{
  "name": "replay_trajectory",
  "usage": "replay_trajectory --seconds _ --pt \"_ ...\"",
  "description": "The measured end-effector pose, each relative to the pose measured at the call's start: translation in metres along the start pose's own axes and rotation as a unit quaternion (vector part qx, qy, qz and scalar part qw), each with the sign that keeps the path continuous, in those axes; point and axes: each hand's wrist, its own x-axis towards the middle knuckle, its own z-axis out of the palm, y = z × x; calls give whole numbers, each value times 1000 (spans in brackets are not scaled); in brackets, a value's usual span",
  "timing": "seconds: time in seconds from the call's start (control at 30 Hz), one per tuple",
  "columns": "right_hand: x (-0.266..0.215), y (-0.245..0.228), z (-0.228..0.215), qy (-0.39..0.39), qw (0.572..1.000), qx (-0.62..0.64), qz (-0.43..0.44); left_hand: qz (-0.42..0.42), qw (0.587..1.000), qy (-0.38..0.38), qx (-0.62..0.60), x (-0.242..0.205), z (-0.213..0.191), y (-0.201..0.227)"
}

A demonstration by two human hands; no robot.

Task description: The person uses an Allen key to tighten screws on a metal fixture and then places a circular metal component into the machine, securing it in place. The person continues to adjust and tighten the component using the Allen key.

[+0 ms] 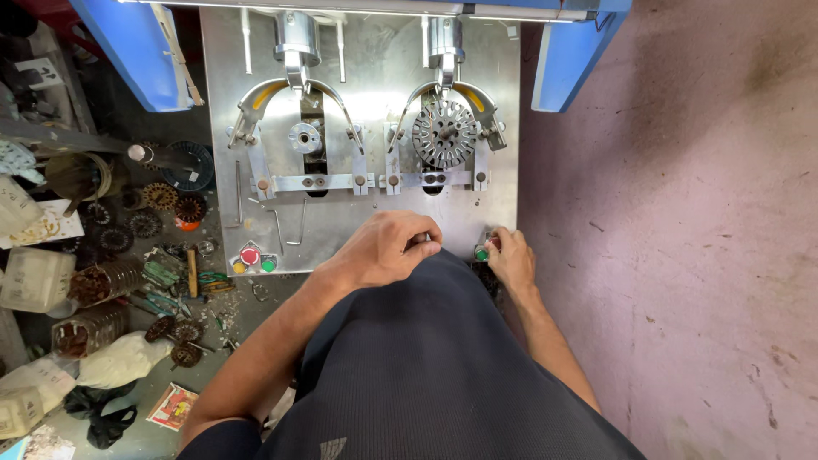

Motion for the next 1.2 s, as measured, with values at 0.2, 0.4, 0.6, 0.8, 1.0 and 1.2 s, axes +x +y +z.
replay_trajectory --seconds 0.2,0.4,0.6,0.8,1.0,1.2 --pt "6 -12 -21 -75 995 -61 18 -2 999 24 -26 -7 4 3" --pt "3 -27 -16 -37 997 -66 17 -2 999 23 -24 -6 6 2" --pt "7 -18 -18 -45 998 -28 28 -6 999 8 -31 1 6 4" --pt "9 3 -11 19 997 38 71 19 999 7 -26 9 12 4" --pt "12 15 -8 62 993 87 42 -5 1000 -12 -24 14 15 7" --pt "14 15 -10 49 991 117 49 -6 1000 -8 -23 17 17 9"
